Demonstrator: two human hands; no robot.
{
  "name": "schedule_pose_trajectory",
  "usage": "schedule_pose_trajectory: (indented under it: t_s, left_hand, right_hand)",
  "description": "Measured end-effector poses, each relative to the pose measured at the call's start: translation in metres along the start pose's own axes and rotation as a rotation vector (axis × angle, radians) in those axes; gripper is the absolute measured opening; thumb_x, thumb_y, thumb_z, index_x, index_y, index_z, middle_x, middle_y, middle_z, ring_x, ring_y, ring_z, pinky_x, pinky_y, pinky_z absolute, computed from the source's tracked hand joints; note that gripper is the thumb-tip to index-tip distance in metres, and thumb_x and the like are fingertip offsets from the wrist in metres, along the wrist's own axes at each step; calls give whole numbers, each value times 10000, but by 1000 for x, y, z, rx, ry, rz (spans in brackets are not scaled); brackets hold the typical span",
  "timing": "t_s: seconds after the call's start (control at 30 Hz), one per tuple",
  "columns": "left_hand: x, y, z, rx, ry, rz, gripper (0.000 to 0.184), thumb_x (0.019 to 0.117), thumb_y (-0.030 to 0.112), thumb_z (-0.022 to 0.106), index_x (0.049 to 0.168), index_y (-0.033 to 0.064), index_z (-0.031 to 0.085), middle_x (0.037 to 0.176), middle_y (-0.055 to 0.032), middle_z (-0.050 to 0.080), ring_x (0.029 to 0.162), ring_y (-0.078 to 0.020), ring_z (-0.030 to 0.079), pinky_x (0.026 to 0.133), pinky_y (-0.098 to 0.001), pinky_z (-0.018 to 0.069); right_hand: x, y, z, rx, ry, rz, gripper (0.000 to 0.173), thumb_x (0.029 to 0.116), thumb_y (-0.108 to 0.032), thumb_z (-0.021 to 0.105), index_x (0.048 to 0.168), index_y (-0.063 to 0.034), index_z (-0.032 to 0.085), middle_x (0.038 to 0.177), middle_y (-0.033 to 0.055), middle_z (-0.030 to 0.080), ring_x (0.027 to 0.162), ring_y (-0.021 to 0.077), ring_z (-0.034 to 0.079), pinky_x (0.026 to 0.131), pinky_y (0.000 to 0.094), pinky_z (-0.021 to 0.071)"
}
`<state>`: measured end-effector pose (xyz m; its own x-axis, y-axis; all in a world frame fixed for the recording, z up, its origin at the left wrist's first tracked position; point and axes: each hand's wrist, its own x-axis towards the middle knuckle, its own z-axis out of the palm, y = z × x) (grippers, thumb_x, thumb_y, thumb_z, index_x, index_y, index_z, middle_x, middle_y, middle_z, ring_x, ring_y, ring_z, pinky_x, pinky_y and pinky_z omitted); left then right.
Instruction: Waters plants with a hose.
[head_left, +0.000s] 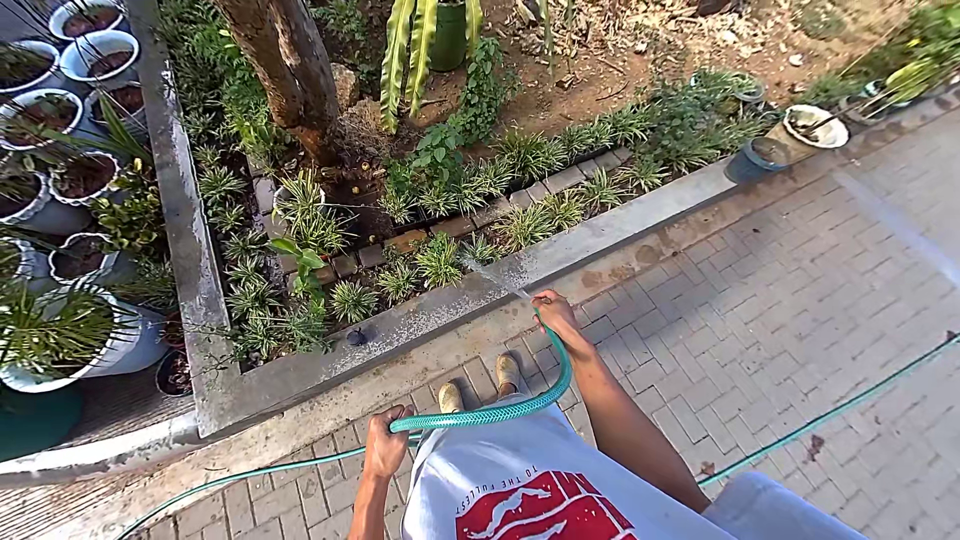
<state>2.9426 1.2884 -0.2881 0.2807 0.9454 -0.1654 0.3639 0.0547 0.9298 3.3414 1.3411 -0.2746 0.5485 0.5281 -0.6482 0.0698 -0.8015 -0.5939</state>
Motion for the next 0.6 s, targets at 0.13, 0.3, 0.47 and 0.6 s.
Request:
schedule_pose_trajectory:
  t_s: [0.13,0.3,0.47,0.6]
  left_hand:
    - [0,-2,-2,-10,11,-11,391,920,173,547,555,215,412,495,136,359,437,32,341,441,-191,288]
    - [0,0,-5,-42,20,-39,395,915,168,543,549,223,403,492,135,354,431,27,331,436,-191,280]
    - [1,0,-9,-65,40,-68,409,922,175,556,546,226,403,491,138,356,432,25,335,437,-196,288]
    - [-1,-5,-14,-101,50,-73,409,927,194,562,551,232,405,499,139,368,439,23,346,444,-192,299]
  right_hand:
    - [-4,-4,11,-30,-45,-3,290,1091,-253,527,1323,-87,581,768,74,596,507,103,541,491,245,480]
    - [-11,-6,27,27,-117,-25,277,1091,-235,530,1311,-74,577,778,62,589,496,83,524,471,222,459]
    - [-20,-12,47,68,-219,-63,284,1095,-225,523,1313,-47,555,777,59,585,486,80,509,457,216,448]
    - [-26,-13,71,29,-344,-80,278,1095,-226,521,1313,-59,561,795,55,590,508,86,528,470,217,458]
